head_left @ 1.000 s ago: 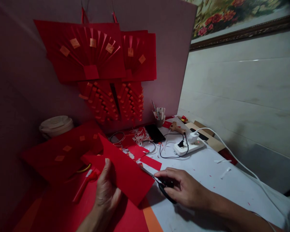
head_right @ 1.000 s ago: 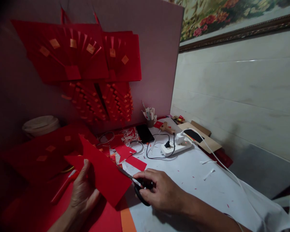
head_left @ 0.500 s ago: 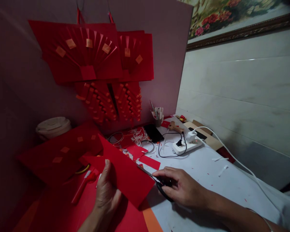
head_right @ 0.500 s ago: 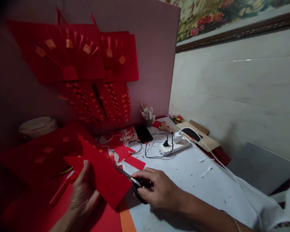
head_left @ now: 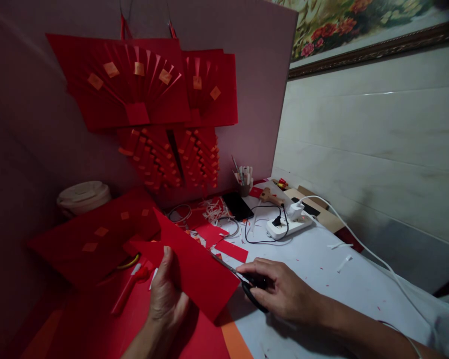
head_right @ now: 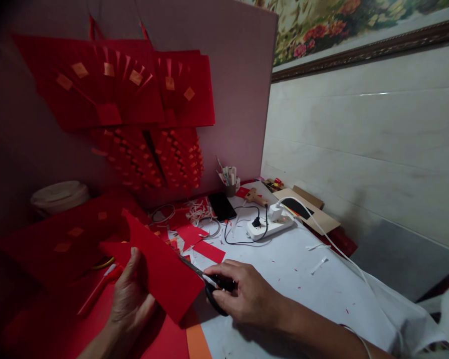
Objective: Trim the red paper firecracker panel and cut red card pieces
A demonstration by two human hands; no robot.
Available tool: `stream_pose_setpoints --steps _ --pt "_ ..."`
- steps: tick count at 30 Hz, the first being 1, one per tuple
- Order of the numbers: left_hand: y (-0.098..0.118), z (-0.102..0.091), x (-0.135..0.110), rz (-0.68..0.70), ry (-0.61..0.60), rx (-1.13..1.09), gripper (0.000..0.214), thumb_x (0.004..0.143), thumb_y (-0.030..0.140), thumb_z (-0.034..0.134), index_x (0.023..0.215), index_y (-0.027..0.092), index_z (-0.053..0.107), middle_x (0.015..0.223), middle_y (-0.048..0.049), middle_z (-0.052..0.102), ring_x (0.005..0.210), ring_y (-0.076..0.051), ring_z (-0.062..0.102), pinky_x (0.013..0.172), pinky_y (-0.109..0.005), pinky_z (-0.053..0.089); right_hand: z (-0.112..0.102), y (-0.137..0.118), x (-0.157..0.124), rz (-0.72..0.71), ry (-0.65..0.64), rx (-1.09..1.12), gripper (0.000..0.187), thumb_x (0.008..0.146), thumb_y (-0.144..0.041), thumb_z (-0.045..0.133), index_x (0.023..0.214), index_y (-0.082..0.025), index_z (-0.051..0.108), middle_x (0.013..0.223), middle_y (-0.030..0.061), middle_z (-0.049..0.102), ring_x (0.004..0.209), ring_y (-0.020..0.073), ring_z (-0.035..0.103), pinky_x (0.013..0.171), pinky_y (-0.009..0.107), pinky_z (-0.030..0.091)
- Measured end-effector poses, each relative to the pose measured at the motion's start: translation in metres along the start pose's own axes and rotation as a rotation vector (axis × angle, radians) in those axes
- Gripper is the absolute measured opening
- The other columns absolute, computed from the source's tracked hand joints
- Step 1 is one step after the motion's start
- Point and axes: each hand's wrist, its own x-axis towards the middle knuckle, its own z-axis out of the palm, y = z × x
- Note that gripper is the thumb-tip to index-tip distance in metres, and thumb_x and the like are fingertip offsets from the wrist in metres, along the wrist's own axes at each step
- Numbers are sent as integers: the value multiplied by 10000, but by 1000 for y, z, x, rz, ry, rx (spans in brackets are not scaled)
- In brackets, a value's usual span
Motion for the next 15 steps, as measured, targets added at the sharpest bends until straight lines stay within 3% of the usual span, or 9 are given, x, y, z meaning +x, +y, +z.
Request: stream_pose_setpoints --steps 15 --pt "0 -4 2 5 -30 2 367 992 204 413 876 158 758 791 -91 809 680 -221 767 669 -343 643 1 1 -1 11 7 15 453 764 -68 613 1179 -216 719 923 37 665 780 162 597 687 258 457"
